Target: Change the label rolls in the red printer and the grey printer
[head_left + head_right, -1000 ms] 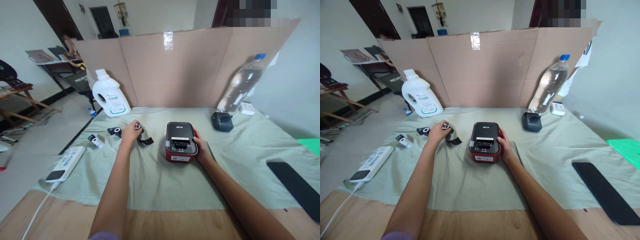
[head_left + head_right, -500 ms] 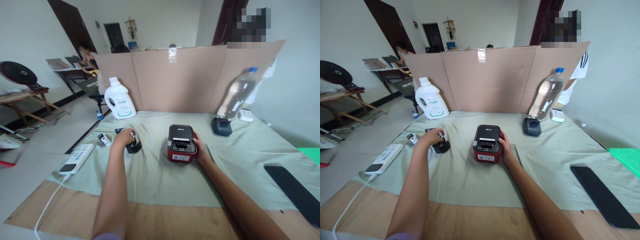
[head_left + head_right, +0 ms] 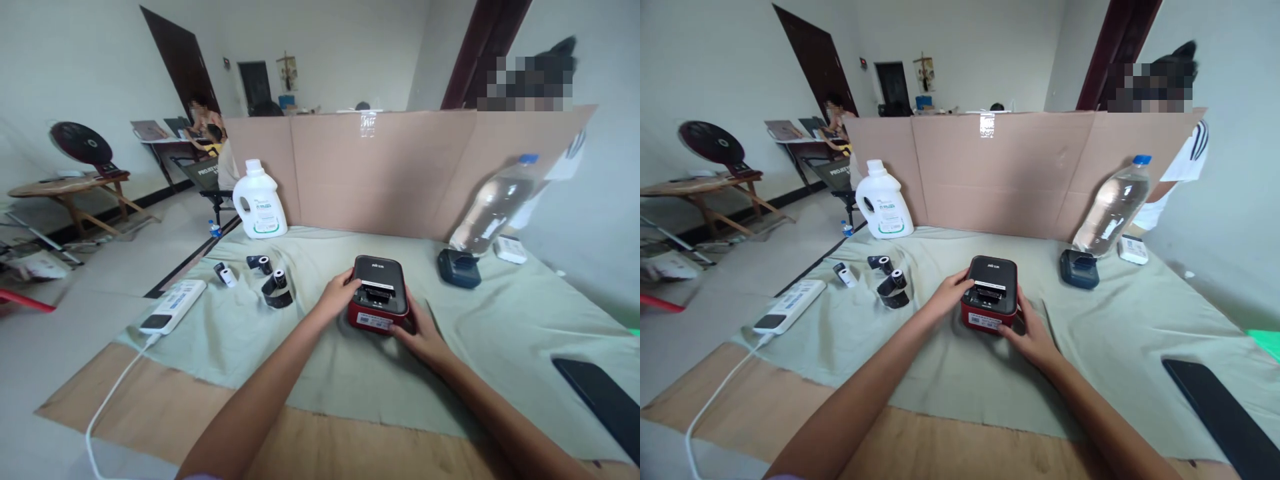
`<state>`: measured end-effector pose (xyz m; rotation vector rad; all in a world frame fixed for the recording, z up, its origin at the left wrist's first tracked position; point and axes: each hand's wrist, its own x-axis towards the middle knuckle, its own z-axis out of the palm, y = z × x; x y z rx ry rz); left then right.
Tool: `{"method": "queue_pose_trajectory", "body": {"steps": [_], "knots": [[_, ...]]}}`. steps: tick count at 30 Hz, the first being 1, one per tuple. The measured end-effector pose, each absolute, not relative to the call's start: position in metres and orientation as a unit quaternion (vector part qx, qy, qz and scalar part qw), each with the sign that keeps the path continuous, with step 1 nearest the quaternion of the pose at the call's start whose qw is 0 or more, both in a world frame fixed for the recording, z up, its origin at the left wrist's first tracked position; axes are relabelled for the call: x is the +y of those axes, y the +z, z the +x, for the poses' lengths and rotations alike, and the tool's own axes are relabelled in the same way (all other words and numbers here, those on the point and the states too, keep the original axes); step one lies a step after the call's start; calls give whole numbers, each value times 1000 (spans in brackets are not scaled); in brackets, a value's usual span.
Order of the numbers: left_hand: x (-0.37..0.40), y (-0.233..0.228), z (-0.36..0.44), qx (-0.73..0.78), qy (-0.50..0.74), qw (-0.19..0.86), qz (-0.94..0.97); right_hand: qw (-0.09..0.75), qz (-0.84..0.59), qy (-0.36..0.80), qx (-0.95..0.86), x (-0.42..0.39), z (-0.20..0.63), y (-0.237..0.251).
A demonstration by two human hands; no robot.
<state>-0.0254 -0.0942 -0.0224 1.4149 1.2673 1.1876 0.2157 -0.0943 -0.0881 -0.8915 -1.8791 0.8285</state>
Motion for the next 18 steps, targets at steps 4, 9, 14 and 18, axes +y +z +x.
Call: {"method": "queue_pose_trajectory", "body": {"steps": [4,9,14,18], "knots": [[-90,-28,-29,519,521,432,522,412,-355,251,-801,-89,196,-71],[-65,9,-84,492,583,438,475,420,-301,252,-818,-39,128,-35],[-28,33,-160,520,613,431,411,438,-253,306,-806,19,37,-21],[-6,22,-210,535,635,419,367,451,-218,343,-794,44,-27,-32]]}}
